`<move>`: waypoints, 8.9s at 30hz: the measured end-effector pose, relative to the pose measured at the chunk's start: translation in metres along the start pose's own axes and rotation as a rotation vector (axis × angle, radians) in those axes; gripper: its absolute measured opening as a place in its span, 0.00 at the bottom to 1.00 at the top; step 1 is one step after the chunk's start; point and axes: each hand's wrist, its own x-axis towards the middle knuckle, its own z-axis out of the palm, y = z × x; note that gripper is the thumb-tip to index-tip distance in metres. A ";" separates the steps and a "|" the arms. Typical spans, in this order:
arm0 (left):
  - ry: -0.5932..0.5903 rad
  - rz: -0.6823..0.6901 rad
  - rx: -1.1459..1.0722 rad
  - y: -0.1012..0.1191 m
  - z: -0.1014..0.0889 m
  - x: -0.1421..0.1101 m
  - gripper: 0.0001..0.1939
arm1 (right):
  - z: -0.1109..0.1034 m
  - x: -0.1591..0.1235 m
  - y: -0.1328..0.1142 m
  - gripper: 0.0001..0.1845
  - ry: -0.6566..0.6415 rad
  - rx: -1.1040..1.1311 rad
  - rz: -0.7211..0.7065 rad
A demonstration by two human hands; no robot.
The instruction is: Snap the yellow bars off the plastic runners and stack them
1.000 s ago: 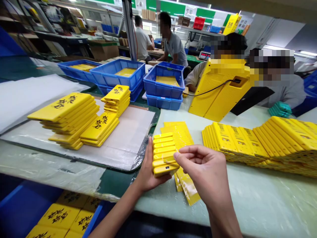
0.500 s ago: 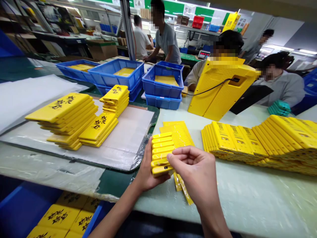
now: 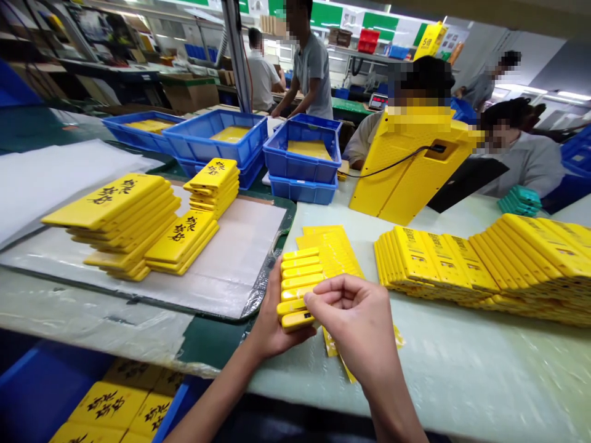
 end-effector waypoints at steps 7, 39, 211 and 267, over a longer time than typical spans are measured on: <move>0.014 0.011 0.005 0.001 -0.001 0.000 0.73 | -0.001 -0.002 0.004 0.14 0.016 0.005 -0.023; 0.011 -0.013 0.045 0.004 -0.001 0.001 0.73 | -0.022 0.023 -0.026 0.20 -0.594 -0.320 0.157; -0.001 -0.031 0.042 0.003 0.000 0.002 0.71 | -0.042 0.045 -0.010 0.07 0.033 -0.852 -0.819; -0.001 -0.039 0.073 0.001 0.001 -0.001 0.71 | 0.006 0.084 -0.015 0.07 -0.368 -0.971 -0.718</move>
